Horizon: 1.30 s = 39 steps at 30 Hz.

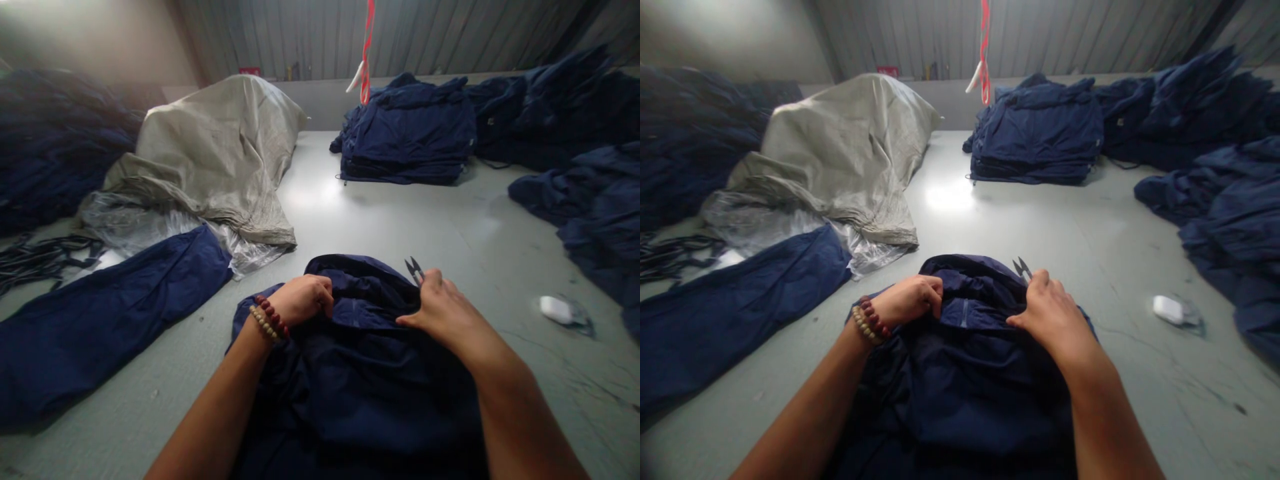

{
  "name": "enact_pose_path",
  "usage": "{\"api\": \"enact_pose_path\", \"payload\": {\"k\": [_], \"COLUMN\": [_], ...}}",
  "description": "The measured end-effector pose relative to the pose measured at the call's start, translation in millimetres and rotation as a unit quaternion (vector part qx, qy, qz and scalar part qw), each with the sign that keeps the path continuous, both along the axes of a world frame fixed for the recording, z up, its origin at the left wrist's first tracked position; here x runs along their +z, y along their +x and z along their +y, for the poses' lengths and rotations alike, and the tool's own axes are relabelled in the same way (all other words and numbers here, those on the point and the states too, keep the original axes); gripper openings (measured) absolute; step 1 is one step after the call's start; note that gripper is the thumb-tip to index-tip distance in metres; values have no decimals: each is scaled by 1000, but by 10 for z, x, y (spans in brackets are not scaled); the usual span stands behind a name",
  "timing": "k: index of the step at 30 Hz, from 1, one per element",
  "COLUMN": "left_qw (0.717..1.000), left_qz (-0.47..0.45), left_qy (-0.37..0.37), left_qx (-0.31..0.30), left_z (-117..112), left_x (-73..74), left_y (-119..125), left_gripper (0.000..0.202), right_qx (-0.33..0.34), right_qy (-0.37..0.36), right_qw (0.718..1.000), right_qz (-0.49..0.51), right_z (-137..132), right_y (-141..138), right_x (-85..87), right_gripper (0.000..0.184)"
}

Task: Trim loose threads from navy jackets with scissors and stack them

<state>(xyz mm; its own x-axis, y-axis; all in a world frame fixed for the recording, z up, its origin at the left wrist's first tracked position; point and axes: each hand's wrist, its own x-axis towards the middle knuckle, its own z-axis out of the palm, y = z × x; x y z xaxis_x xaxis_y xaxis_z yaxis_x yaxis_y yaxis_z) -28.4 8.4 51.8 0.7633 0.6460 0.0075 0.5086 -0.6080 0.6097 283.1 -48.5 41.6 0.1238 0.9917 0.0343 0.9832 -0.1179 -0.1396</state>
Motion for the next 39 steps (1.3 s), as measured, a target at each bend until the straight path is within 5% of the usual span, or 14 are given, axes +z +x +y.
{"api": "enact_pose_path", "payload": {"k": [6, 9, 13, 16, 19, 24, 30, 35, 39], "left_qw": [993, 983, 924, 913, 893, 897, 880, 861, 864], "left_qz": [-39, -160, -143, -132, -155, -151, -196, -210, -199], "left_qy": [-105, -35, 85, 49, 106, 125, 78, 34, -8], "left_qx": [-47, 83, 343, 382, 408, 397, 425, 463, 463], "left_z": [-51, -44, 114, 197, 153, 244, 1179, 1776, 1979], "left_x": [111, 126, -198, -433, -469, -39, 664, 934, 1004], "left_y": [9, 52, 30, -58, -110, 17, 311, 502, 391], "left_gripper": [28, 26, 31, 20, 17, 20, 26, 21, 11], "right_qx": [-14, -23, -22, -40, -107, -184, -212, -243, -222], "right_qy": [24, 74, 161, 210, 226, 221, 164, 139, 110], "right_qw": [998, 993, 979, 962, 947, 936, 930, 916, 924], "right_qz": [64, 88, 121, 168, 202, 204, 253, 286, 292], "right_z": [31, 91, 127, 82, 79, 579, 1817, 2545, 2650], "right_y": [107, 87, 18, -20, -6, 150, 401, 468, 514], "right_x": [-58, -41, 44, 36, -46, 53, 519, 871, 1056], "right_gripper": [76, 60, 45, 43, 28, 18, 16, 32, 63]}}
